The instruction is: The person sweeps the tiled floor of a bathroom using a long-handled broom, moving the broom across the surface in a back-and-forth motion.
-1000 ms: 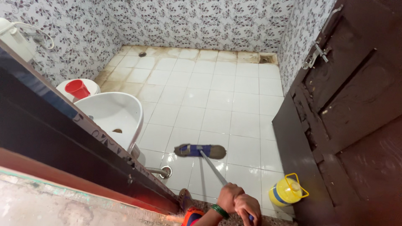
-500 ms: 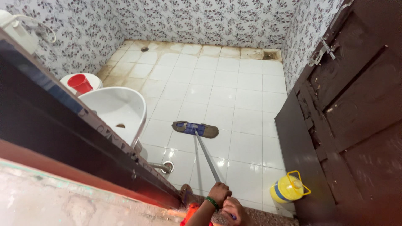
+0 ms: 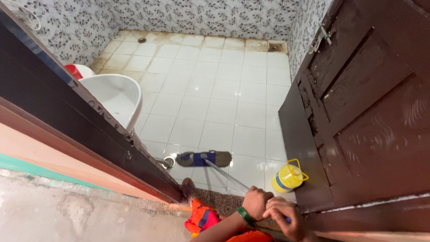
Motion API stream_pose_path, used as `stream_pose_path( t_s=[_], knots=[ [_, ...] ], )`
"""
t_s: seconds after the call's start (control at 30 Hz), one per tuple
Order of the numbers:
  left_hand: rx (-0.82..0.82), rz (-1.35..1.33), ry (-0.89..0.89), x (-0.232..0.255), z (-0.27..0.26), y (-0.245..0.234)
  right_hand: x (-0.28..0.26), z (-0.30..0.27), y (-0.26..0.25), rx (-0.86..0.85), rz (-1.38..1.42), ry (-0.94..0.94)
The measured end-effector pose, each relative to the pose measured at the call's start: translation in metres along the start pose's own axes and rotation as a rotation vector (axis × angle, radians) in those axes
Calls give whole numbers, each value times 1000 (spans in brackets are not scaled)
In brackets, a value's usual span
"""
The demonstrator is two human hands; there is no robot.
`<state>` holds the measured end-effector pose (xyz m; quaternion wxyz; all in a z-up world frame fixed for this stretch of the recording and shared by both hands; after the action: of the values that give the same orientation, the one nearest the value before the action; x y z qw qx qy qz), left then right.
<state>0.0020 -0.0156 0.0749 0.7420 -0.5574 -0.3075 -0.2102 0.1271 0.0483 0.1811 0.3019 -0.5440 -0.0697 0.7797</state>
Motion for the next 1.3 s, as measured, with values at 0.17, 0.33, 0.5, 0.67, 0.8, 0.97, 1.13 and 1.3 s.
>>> stream_pose_path(
  t_s=[0.17, 0.33, 0.5, 0.67, 0.8, 0.97, 1.13, 1.3],
  knots=[
    [197, -191, 321, 24, 3, 1, -37, 1, -24, 127, 213, -1],
    [280, -374, 436, 13, -6, 8, -24, 14, 17, 340, 454, -411],
    [310, -411, 487, -5, -16, -21, -11, 28, 37, 290, 425, -488],
    [396, -260, 498, -57, -13, -29, -4, 68, 45, 134, 222, -525],
    [407, -139, 279, -117, 7, -25, 38, 94, 67, -17, 171, -491],
    [422, 21, 90, -180, 15, -43, 133, 117, 108, -202, -71, -381],
    [377, 38, -44, -215, 13, -54, 158, 131, 148, -303, -100, -368],
    [331, 43, -78, -204, 4, -42, 140, 116, 144, -178, -59, -278]
  ],
)
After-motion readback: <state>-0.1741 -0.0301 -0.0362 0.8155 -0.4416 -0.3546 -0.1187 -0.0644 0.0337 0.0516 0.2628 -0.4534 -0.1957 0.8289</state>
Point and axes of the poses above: each hand's wrist, its own z-axis towards the middle knuckle, its own y-axis out of the palm, x = y × z, the point moved 2 cm from there along z, towards the middle knuckle, and after that the axes turned 4 degrees about -z, right-handed, at the moved point
